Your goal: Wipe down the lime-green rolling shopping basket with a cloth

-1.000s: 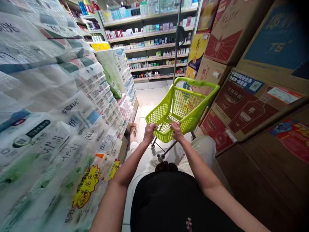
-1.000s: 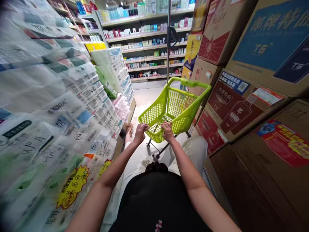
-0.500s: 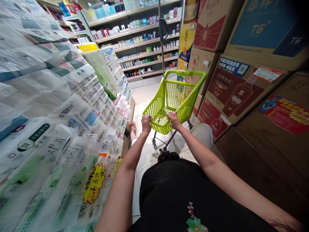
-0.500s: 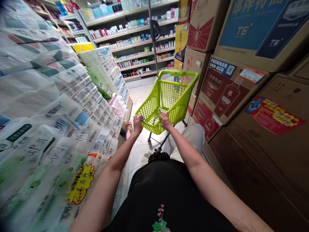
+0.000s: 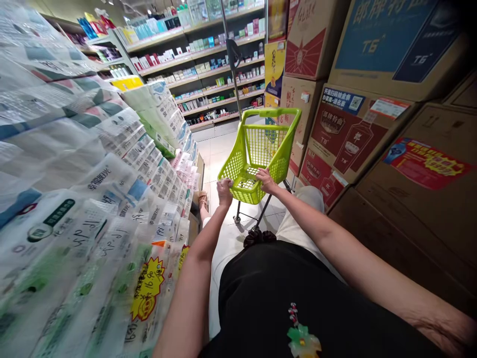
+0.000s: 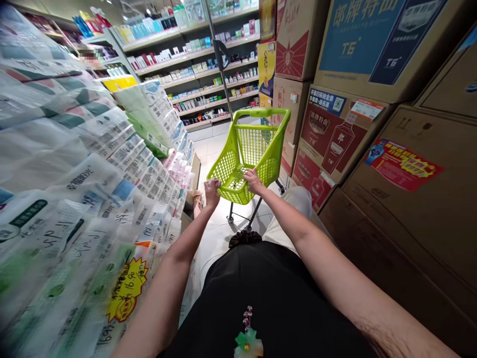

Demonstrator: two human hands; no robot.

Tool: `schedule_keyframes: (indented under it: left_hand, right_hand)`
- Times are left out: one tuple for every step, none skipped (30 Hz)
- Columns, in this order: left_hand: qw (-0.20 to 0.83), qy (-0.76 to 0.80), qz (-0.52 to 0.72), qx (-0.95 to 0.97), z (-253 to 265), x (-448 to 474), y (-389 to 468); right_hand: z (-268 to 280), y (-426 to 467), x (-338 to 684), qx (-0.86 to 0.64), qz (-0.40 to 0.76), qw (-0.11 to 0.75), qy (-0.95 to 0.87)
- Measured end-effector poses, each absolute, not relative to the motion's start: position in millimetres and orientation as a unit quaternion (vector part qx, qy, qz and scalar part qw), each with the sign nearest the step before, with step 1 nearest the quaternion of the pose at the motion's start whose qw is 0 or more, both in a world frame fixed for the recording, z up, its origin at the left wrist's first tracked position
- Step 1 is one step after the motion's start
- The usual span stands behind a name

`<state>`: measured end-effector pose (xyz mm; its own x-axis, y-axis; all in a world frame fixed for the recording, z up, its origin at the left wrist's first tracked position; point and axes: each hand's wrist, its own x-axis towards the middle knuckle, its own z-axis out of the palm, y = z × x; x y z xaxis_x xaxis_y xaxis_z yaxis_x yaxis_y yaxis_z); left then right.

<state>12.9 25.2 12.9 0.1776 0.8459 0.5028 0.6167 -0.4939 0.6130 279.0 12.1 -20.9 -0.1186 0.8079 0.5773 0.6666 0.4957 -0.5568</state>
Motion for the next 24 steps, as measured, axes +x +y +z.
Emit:
schedule_keyframes:
  left_hand:
    - [0.142,0.449,0.420,0.776,8,18,17]
    - [0.147,0.415,0.417,0.796,4,22,10]
    - [0.151,0.392,0.412,0.809,2,24,5]
    - [0.155,0.383,0.410,0.813,1,23,3]
    - [0.157,0.388,0.409,0.811,3,20,5]
    - [0.157,0.406,0.413,0.800,7,15,10]
    - [0.155,0.433,0.420,0.783,11,9,17]
    - [0.154,0.464,0.428,0.760,17,2,26]
    - [0.153,0.494,0.436,0.737,22,-4,35]
    - [0.154,0.518,0.441,0.716,26,-8,42]
    - [0.155,0.537,0.446,0.700,28,-12,47]
    - [0.155,0.544,0.449,0.692,29,-13,49]
    - [0.153,0.538,0.451,0.696,28,-12,48]
    - [0.149,0.522,0.453,0.708,25,-9,43]
    - [0.144,0.498,0.451,0.727,22,-5,37]
    - [0.140,0.469,0.442,0.752,18,0,29]
    - [0.139,0.435,0.426,0.781,14,6,20]
    - [0.143,0.400,0.402,0.811,12,10,13]
    - [0.150,0.366,0.374,0.839,11,14,8]
    - [0.157,0.341,0.349,0.859,11,15,4]
    - [0.163,0.329,0.334,0.868,12,15,4]
    - [0.165,0.334,0.331,0.867,14,12,6]
    - [0.163,0.358,0.339,0.854,17,9,10]
    - [0.158,0.395,0.355,0.832,21,4,15]
  right_hand:
    - [-21,13,280,-0.500,0.076,0.443,-0.740]
    - [-22,13,281,-0.503,0.073,0.445,-0.737]
    - [-23,13,283,-0.505,0.072,0.446,-0.736]
    - [-24,14,285,-0.504,0.072,0.447,-0.735]
    - [-24,14,287,-0.502,0.073,0.447,-0.737]
    - [-24,14,289,-0.498,0.075,0.444,-0.741]
    - [-24,14,291,-0.494,0.077,0.441,-0.745]
    - [-23,15,293,-0.491,0.080,0.438,-0.749]
    - [-22,15,294,-0.491,0.082,0.435,-0.750]
    - [-22,15,294,-0.492,0.084,0.433,-0.751]
    - [-21,16,295,-0.495,0.085,0.431,-0.750]
    - [-21,16,294,-0.498,0.086,0.430,-0.748]
    - [-20,16,294,-0.500,0.086,0.430,-0.746]
    - [-20,16,293,-0.502,0.087,0.432,-0.745]
    - [-21,16,292,-0.502,0.087,0.434,-0.743]
    - [-21,16,292,-0.502,0.087,0.437,-0.741]
    - [-21,15,291,-0.503,0.087,0.441,-0.738]
    - [-21,15,291,-0.503,0.087,0.444,-0.736]
    - [-20,15,291,-0.504,0.087,0.446,-0.735]
    - [-20,14,291,-0.503,0.088,0.447,-0.734]
    - [-19,14,291,-0.502,0.089,0.447,-0.735]
    - [-19,14,291,-0.500,0.090,0.447,-0.737]
    - [-18,14,292,-0.497,0.092,0.446,-0.739]
    - [-17,13,292,-0.493,0.095,0.445,-0.742]
